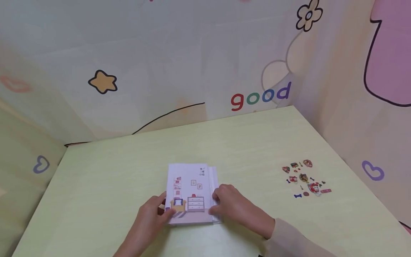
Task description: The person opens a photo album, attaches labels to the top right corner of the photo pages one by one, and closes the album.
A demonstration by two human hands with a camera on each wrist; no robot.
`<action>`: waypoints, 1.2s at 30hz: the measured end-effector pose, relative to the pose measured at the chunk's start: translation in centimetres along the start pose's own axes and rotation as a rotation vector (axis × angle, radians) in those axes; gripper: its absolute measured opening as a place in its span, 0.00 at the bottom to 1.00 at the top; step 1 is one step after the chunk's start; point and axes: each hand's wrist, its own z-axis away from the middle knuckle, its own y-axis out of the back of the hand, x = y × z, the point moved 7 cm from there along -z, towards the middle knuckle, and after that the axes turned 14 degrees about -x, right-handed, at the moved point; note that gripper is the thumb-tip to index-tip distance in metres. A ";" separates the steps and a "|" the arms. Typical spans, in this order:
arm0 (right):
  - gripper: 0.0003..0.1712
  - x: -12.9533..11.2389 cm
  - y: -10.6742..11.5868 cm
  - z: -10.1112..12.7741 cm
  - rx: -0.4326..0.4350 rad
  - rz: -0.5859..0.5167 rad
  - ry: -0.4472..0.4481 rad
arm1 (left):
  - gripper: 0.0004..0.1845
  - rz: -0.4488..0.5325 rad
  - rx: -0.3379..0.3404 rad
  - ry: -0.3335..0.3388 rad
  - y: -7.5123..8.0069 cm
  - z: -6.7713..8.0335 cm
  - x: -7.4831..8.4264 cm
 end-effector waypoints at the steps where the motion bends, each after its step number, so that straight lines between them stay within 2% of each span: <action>1: 0.16 0.1 0.0 0.1 -0.001 0.001 -0.003 | 0.32 0.003 -0.001 0.006 -0.1 0.0 0.1; 5: 0.17 0.5 0.3 0.4 0.005 -0.013 -0.033 | 0.37 0.004 0.006 0.003 -0.4 0.0 0.6; 8: 0.16 0.9 0.5 0.8 0.006 -0.031 -0.058 | 0.37 -0.007 0.006 -0.017 -0.7 -0.2 1.1; 15: 0.18 1.4 1.1 1.3 0.007 -0.022 -0.055 | 0.39 -0.020 -0.006 -0.043 -1.5 -0.4 2.2; 26: 0.20 2.9 1.8 1.9 -0.041 -0.050 -0.113 | 0.39 -0.068 -0.003 -0.107 -2.7 -0.1 3.5; 31: 0.22 3.3 2.2 2.2 -0.048 -0.051 -0.100 | 0.38 -0.062 0.002 -0.128 -3.1 -0.2 3.9; 36: 0.22 3.4 2.5 2.2 -0.042 -0.032 -0.048 | 0.38 -0.057 0.009 -0.138 -3.3 -0.2 4.2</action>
